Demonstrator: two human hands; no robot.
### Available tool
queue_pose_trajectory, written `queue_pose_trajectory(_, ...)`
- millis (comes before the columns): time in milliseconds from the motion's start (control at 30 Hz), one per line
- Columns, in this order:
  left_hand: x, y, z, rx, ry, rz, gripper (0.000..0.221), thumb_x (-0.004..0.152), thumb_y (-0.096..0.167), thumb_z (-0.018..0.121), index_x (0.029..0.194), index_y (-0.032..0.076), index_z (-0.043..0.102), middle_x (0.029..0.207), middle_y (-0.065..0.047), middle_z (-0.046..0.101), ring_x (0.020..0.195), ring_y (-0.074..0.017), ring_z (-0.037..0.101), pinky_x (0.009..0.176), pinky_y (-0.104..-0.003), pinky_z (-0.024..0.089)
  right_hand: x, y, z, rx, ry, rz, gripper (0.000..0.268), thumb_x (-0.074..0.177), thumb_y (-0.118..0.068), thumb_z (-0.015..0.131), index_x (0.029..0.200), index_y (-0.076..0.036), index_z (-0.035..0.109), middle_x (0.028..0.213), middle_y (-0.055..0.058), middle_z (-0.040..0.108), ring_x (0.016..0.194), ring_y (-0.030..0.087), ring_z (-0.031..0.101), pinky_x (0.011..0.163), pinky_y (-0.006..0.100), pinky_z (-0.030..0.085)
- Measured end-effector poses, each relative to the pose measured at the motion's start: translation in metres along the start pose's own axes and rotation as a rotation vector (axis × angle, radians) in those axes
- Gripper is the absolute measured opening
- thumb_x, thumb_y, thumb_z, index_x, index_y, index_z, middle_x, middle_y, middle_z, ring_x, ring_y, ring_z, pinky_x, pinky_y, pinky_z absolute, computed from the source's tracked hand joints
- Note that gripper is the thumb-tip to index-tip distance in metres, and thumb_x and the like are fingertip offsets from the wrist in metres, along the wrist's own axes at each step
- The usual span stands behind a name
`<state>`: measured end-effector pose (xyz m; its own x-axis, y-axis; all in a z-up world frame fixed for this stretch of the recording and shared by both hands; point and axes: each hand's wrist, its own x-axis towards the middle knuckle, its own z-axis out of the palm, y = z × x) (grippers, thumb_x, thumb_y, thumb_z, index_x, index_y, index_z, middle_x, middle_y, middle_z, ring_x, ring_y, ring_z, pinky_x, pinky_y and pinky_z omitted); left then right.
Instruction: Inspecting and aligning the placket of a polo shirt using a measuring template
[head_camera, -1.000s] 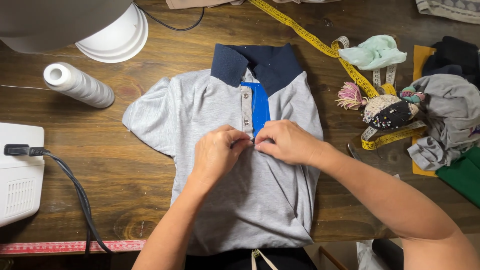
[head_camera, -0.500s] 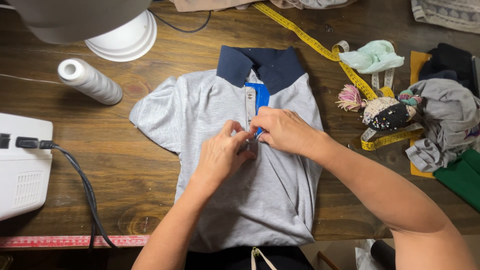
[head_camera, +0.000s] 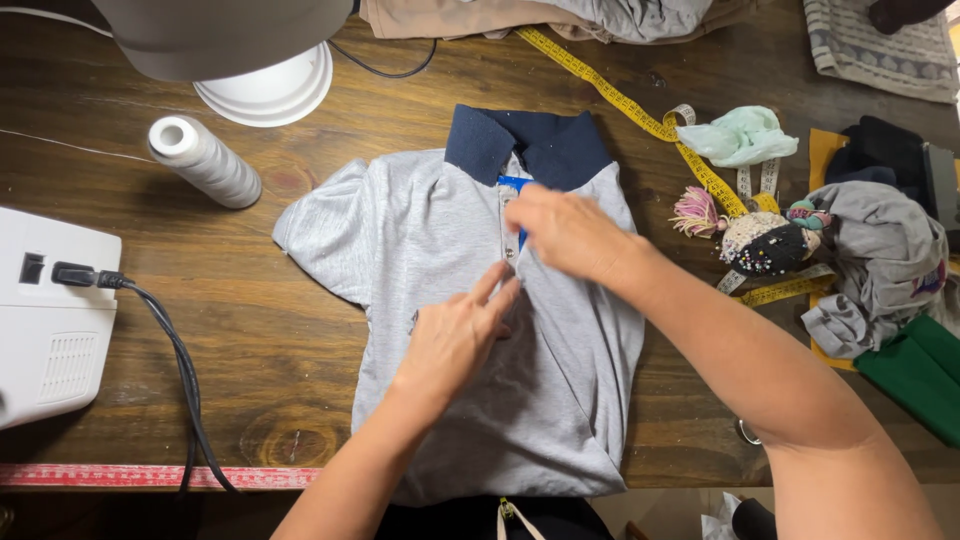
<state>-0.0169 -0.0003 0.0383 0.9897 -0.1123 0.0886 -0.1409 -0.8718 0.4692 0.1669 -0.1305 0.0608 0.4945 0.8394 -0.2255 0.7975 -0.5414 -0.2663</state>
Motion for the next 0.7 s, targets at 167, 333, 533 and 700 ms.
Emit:
queue_pose_trajectory(167, -0.016, 0.006, 0.026, 0.155, 0.010, 0.018, 0.049, 0.083, 0.018, 0.071, 0.131, 0.015, 0.061, 0.144, -0.005, 0.058, 0.077, -0.0269, 0.078, 0.060, -0.042, 0.064, 0.005, 0.042, 0.000, -0.076, 0.016, 0.195, 0.030, 0.085, -0.023, 0.076, 0.112, -0.021, 0.063, 0.114, 0.006, 0.064, 0.108, 0.039, 0.067, 0.088, 0.057, 0.057)
queue_pose_trajectory(333, -0.010, 0.006, 0.019, 0.098, -0.032, 0.002, 0.048, 0.085, 0.016, 0.071, 0.131, 0.014, 0.059, 0.145, -0.009, 0.059, 0.072, -0.0307, 0.078, 0.059, -0.044, 0.064, 0.011, 0.059, 0.004, 0.030, -0.046, 0.360, 0.040, 0.082, -0.024, 0.082, 0.116, -0.020, 0.061, 0.097, 0.002, 0.067, 0.103, 0.034, 0.070, 0.087, 0.055, 0.056)
queue_pose_trajectory(533, -0.005, 0.008, 0.031, 0.049, -0.009, -0.018, 0.050, 0.090, 0.029, 0.071, 0.136, 0.024, 0.053, 0.145, -0.005, 0.052, 0.070, -0.0318, 0.077, 0.058, -0.045, 0.064, 0.016, 0.055, -0.009, 0.160, -0.031, 0.305, 0.010, 0.079, -0.020, 0.079, 0.085, -0.020, 0.071, 0.091, 0.001, 0.072, 0.090, 0.026, 0.071, 0.082, 0.044, 0.055)
queue_pose_trajectory(700, -0.007, 0.009, 0.034, 0.080, 0.000, 0.002, 0.042, 0.094, 0.026, 0.068, 0.134, 0.016, 0.061, 0.146, -0.010, 0.053, 0.070, -0.0297, 0.077, 0.057, -0.042, 0.064, 0.014, 0.043, -0.027, 0.295, -0.103, 0.186, 0.027, 0.076, -0.010, 0.077, 0.102, -0.013, 0.070, 0.084, 0.007, 0.074, 0.079, 0.027, 0.067, 0.080, 0.045, 0.051)
